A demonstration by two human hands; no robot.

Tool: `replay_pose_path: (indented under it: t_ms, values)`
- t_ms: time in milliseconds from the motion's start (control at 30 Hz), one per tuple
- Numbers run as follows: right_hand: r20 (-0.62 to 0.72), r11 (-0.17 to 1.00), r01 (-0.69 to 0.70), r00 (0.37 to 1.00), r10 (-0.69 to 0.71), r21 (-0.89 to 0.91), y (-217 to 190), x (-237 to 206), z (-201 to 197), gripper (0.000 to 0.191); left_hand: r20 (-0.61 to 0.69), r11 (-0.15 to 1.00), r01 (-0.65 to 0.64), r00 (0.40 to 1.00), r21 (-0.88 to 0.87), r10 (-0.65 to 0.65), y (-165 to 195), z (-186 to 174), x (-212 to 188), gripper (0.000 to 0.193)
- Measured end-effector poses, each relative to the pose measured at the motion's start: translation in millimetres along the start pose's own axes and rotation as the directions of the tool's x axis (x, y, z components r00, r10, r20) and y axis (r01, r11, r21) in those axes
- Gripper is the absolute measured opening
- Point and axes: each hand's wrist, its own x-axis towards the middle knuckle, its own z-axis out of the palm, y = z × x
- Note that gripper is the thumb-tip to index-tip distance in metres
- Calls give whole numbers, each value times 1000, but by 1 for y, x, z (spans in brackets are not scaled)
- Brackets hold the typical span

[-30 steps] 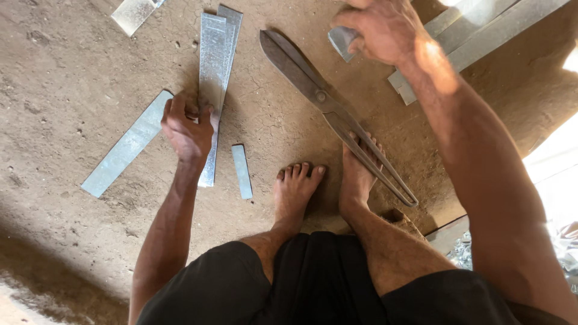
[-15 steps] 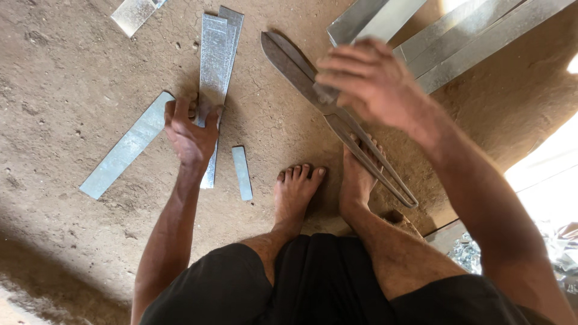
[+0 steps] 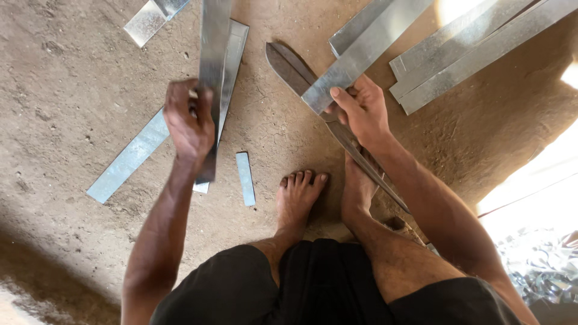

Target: The person sits on the ground and cuts galvanized sheet metal into narrow strips using large hand shears, cutting one strip at a time and setting finished pieces aside. They reposition each strip in the shears and stack the cut pieces on the ground.

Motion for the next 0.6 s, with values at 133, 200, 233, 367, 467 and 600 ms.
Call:
replay_pose_path:
  t_ms: [133,200,233,367,467,600]
  values:
    - [81,968,183,982,-171,-174,-12,10,25,13,118,933,2,992,-361,43,7,19,79,24]
    - [128,987,136,984,-124,-88,-13,18,36,13,180,777,20,976,-630,121,18,49,113,32]
    - [141,988,135,982,-123,-78,-12,21,40,15,195,672,26,965,-740,177,24,65,130,38]
    - [209,996,87,974,-84,-4,-3,22,46,18,365,600,229,924,-766,113,70,131,149,45]
    - [245,997,67,967,-73,30,1,18,39,18,724,577,653,674,-491,-146,102,160,163,59]
    - [200,999,40,979,-38,-6,0,13,26,18,853,591,763,469,-261,-228,126,178,176,45]
